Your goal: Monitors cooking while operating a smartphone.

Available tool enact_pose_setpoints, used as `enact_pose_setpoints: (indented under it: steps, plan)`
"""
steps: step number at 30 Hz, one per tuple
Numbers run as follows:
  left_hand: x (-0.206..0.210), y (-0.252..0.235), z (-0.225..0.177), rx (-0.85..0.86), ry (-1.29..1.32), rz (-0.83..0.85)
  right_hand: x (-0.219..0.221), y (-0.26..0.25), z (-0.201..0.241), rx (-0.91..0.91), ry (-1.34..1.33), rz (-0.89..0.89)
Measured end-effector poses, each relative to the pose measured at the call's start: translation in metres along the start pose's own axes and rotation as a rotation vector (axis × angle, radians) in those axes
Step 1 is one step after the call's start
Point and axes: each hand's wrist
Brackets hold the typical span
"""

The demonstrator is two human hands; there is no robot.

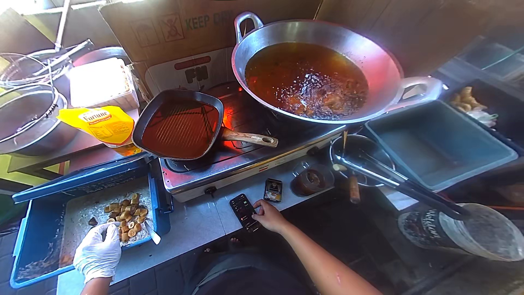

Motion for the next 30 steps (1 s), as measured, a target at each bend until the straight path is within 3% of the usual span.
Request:
enact_pose_setpoints:
  steps: [9, 14, 20, 25, 30]
  plan:
    - [0.001, 0.0, 0.001, 0.005, 0.001, 0.0, 0.0, -0.001, -0.001, -0.014, 0.028, -0.004]
    - [0.001, 0.0, 0.0, -0.002, 0.005, 0.003, -0.013, -0.007, -0.001, 0.003, 0.019, 0.147]
    - [0.002, 0.0, 0.002, 0.006, -0.001, -0.007, -0.007, 0.003, 0.009, 0.006, 0.041, 0.062]
    - [0.001, 0.0, 0.001, 0.006, -0.002, -0.007, -0.014, -0.005, 0.003, -0.011, 0.033, 0.191]
    - [0.001, 0.0, 0.002, -0.011, 0.004, 0.003, -0.011, -0.003, 0.008, 0.013, -0.013, 0.129]
Point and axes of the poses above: each hand's wrist, its own y-axis away from the middle knuckle, its own x-axis out of the palm, z = x × y, and after that the axes turned 4 degrees about x, right-handed
